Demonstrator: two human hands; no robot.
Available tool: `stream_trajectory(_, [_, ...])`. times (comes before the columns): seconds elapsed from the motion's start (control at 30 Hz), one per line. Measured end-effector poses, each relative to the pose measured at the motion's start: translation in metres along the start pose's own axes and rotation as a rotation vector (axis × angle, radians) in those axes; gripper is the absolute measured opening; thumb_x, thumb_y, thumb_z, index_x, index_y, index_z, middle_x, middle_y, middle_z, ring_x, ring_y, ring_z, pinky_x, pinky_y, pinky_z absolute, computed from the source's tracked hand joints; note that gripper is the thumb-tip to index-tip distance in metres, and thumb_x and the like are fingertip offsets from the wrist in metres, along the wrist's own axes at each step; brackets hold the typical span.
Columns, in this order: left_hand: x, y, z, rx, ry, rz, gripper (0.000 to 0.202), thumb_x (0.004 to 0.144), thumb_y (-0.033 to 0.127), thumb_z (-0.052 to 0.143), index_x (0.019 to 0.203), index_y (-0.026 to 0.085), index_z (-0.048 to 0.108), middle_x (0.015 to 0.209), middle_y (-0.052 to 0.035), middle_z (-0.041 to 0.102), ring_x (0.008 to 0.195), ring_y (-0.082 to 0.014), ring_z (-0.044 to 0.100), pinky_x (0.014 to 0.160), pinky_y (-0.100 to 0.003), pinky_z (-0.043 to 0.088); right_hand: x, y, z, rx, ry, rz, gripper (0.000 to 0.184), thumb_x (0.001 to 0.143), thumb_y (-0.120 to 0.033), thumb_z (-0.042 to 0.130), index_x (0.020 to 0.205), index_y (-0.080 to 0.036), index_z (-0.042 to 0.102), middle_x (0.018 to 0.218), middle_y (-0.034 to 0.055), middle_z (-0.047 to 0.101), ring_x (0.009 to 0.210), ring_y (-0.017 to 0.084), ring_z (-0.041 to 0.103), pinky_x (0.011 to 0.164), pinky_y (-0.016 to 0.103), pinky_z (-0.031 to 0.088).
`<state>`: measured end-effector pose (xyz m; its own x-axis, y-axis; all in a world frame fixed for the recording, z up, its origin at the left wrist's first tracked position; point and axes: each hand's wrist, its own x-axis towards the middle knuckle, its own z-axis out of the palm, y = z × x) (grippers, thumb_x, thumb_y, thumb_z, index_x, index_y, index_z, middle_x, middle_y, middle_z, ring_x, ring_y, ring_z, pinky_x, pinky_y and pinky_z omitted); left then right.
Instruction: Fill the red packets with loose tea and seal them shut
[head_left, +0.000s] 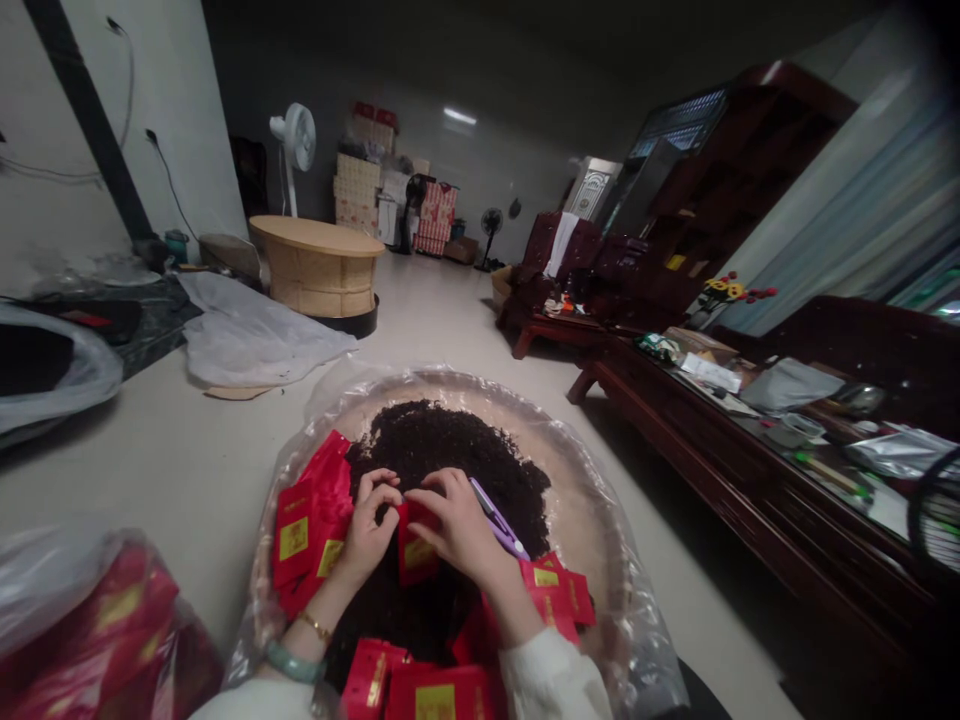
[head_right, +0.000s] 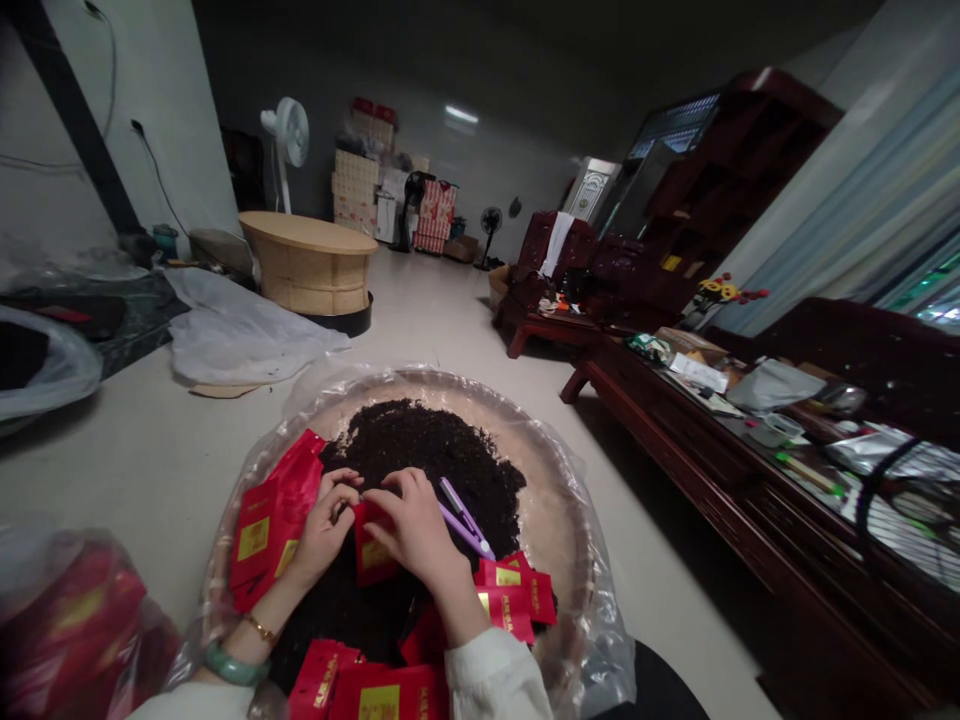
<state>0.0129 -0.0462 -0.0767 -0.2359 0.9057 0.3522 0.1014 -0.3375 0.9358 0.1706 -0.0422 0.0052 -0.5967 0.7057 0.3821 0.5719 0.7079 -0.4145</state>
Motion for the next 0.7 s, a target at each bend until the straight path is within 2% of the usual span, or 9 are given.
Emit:
stream_trajectory(0.07, [0.001,0.002,0.000,-0.023,0.012,-0.013,0.007,0.068,0.021,0.056,0.062,0.021,0.054,0.100,-0.0048,0.049,0.101,-0.0212,0.052,0.096,-0.035,0.039,0.000,0.000,0.003,-0.032,0.022,-0.022,0.037,0.078,-0.020,0.067,0.113,-0.028,0.061,0.108,0.0087,0.055,0.102,0.025,0.046,0.084,0.041,0.044])
stream_trajectory(0.17, [0.002,0.006,0.001,-0.119,-0.035,-0.073,0.006,0.068,0.022,0.056,0.062,0.021,0.053,0.097,-0.0050,0.055,0.095,-0.0211,0.055,0.088,-0.033,0.042,0.000,0.002,0.009,-0.032,0.044,-0.049,0.028,0.083,-0.019,0.061,0.110,-0.027,0.062,0.100,0.0081,0.057,0.094,0.023,0.048,0.079,0.037,0.045])
stream_trajectory(0.3, [0.002,0.008,0.004,-0.222,-0.104,-0.188,0.008,0.068,0.024,0.058,0.063,0.021,0.052,0.085,-0.0038,0.062,0.089,-0.0208,0.056,0.084,-0.032,0.042,0.000,0.009,0.014,0.056,0.086,-0.006,0.009,0.087,-0.024,0.056,0.088,-0.022,0.065,0.086,0.0056,0.058,0.083,0.019,0.051,0.072,0.031,0.044])
stream_trajectory(0.37, [0.000,0.009,0.005,-0.253,-0.132,-0.257,0.009,0.069,0.027,0.060,0.068,0.021,0.054,0.077,-0.0008,0.061,0.080,-0.0188,0.056,0.077,-0.029,0.043,0.000,0.012,0.015,0.079,0.103,0.049,0.012,0.088,-0.024,0.055,0.079,-0.020,0.062,0.081,0.0046,0.058,0.079,0.019,0.051,0.070,0.030,0.043])
stream_trajectory(0.5, [-0.003,0.012,0.006,-0.321,-0.240,-0.402,0.017,0.075,0.036,0.060,0.081,0.021,0.055,0.068,0.0043,0.055,0.065,-0.0147,0.052,0.062,-0.024,0.039,-0.001,0.016,0.017,0.088,0.119,0.120,0.012,0.087,-0.020,0.054,0.075,-0.019,0.057,0.077,0.0036,0.057,0.077,0.019,0.049,0.069,0.030,0.040])
stream_trajectory(0.6, [-0.005,0.013,0.006,-0.378,-0.327,-0.468,0.027,0.073,0.041,0.063,0.089,0.022,0.052,0.066,0.0050,0.057,0.063,-0.0149,0.054,0.062,-0.024,0.040,-0.002,0.017,0.018,0.116,0.134,0.171,0.014,0.086,-0.018,0.053,0.073,-0.020,0.054,0.074,0.0029,0.055,0.075,0.019,0.049,0.067,0.029,0.039])
stream_trajectory(0.7, [-0.005,0.015,0.007,-0.412,-0.355,-0.501,0.034,0.072,0.043,0.066,0.093,0.022,0.050,0.072,0.0028,0.063,0.067,-0.0161,0.058,0.066,-0.026,0.042,-0.002,0.018,0.019,0.181,0.141,0.243,0.014,0.086,-0.019,0.051,0.072,-0.020,0.052,0.073,0.0019,0.053,0.072,0.017,0.049,0.065,0.028,0.038])
